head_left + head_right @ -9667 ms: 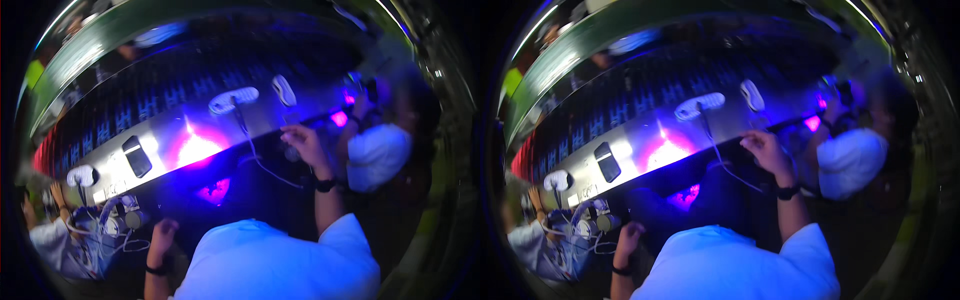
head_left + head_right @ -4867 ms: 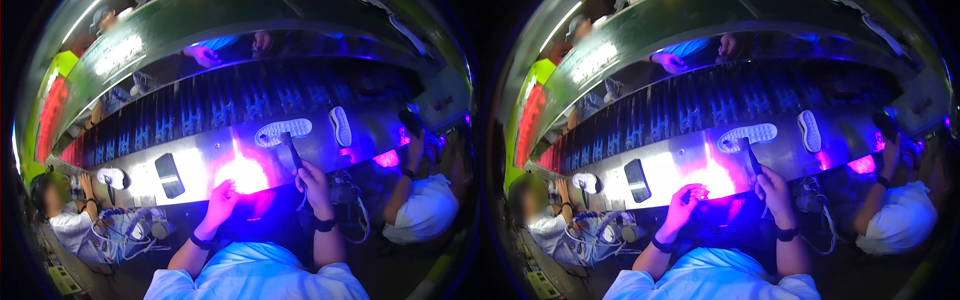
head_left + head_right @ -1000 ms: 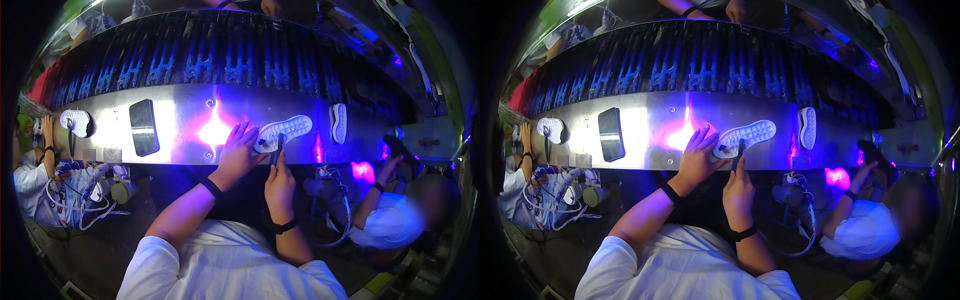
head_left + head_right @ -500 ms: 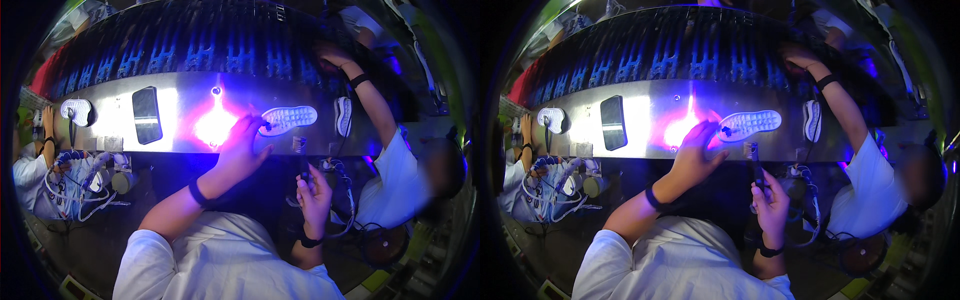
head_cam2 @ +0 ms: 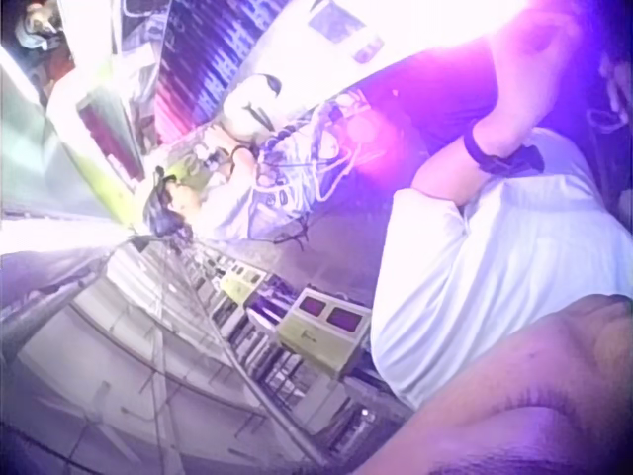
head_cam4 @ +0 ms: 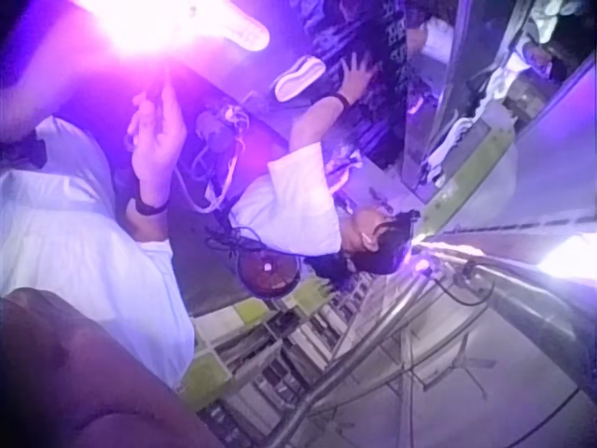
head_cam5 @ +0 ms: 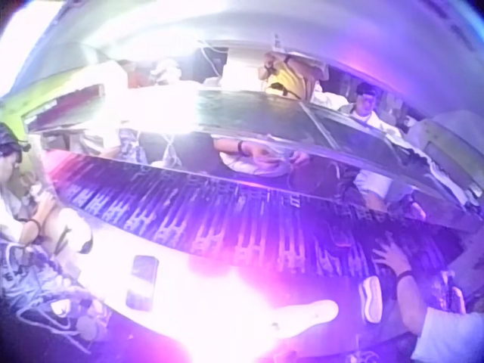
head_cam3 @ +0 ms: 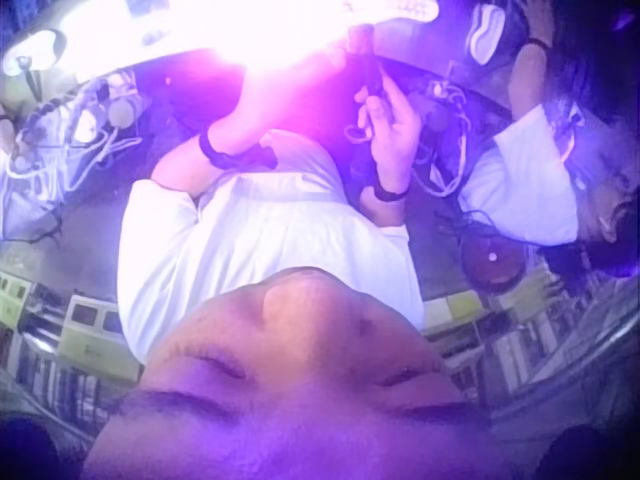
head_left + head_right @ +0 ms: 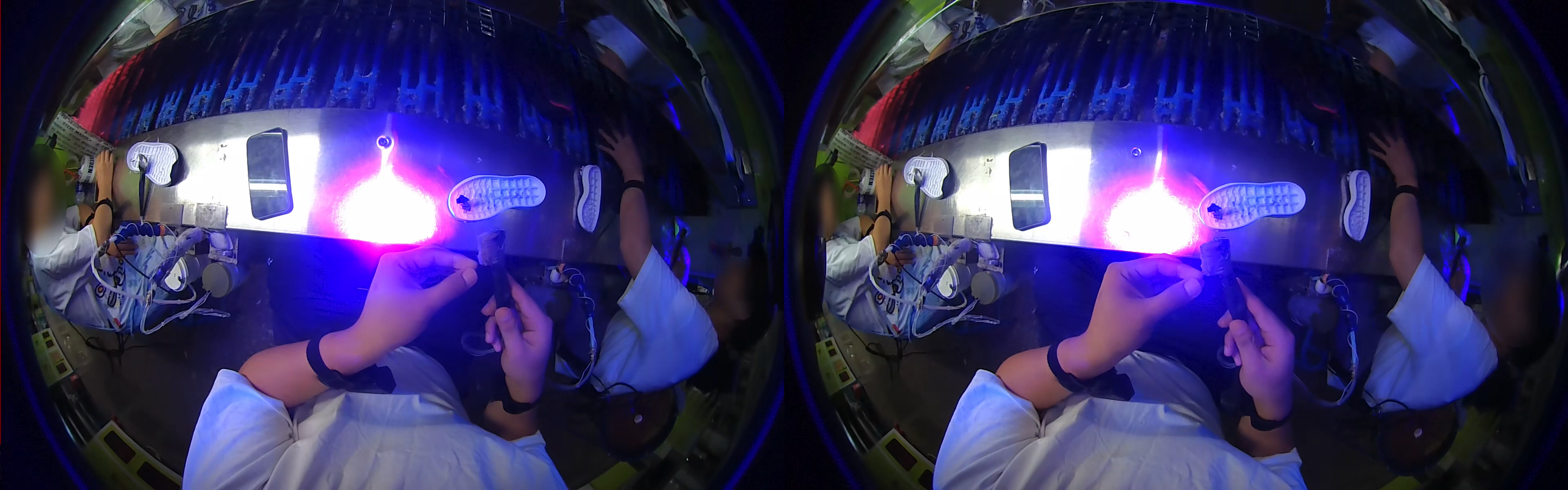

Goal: The recorder applies a liquid coating to the bottom of shoe soles using a brush applicator on an assembly line.

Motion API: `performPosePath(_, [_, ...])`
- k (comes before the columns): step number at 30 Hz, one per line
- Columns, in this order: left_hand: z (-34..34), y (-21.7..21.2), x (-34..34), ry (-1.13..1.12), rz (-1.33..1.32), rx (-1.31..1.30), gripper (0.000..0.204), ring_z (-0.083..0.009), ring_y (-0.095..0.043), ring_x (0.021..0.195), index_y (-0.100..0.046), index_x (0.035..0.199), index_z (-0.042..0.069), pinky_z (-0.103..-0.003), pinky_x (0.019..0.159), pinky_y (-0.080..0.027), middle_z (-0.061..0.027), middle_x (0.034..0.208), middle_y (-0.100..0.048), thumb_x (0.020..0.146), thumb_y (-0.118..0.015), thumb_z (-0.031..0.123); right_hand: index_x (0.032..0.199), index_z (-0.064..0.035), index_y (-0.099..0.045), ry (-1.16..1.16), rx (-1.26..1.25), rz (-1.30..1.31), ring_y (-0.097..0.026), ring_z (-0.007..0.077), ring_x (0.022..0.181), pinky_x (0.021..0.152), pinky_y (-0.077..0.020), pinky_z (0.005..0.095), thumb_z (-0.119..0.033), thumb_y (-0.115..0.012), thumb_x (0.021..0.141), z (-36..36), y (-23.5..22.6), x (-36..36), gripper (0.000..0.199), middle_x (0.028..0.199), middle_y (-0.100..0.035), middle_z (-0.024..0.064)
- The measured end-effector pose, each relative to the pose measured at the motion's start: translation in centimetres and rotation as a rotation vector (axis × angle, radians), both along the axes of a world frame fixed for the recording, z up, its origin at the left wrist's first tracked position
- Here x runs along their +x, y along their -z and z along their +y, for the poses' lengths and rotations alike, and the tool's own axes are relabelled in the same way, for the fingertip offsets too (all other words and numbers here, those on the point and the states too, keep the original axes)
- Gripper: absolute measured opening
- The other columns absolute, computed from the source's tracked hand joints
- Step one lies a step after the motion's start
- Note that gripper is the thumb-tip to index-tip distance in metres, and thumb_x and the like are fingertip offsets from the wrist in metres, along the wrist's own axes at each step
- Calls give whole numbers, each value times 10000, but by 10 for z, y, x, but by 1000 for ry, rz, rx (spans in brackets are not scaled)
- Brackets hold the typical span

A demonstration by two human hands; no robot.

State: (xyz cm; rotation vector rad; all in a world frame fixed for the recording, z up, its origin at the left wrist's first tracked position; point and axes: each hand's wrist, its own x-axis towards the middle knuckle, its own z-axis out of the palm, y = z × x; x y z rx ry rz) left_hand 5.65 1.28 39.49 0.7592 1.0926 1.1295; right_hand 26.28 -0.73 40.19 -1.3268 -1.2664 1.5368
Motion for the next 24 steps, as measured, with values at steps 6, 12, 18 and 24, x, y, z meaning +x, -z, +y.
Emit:
performPosePath(6, [-3, 8, 14, -155, 372, 275, 230, -165, -690, 877, -776, 1034, 37, -307, 807, -533, -77, 986, -745, 835, -831, 137, 1500, 26, -457, 54, 23, 37, -530, 47, 658, 539, -398, 181, -121, -584, 1041, -6, -1, 6, 499, 983, -653, 57])
performPosePath(12, [2, 9, 15, -319, 926, 937, 373, -226, -641, 866, -776, 1040, 100, -363, 783, -476, -46, 955, -709, 684, -885, 122, 1494, 23, -463, 39, 0, 80, -529, 53, 635, 520, -407, 191, -108, -596, 1036, -11, 3, 17, 494, 1000, -666, 79])
performPosePath(18, [1, 12, 16, -332, 1079, 1008, 382, -222, -596, 856, -779, 1047, 135, -412, 844, -430, -16, 929, -702, 675, -866, 135, 1487, 8, -477, 11, -62, 156, -531, 62, 623, 512, -419, 207, -84, -597, 1034, -12, 4, 17, 477, 994, -670, 91])
performPosePath(24, [1, 17, 10, -318, 1142, 1062, 377, -230, -620, 983, -756, 1100, 126, -379, 848, -404, 0, 956, -691, 727, -797, 159, 1482, 8, -481, -4, -93, 165, -532, 63, 617, 501, -415, 210, -88, -599, 1035, -11, 5, 18, 472, 992, -665, 91])
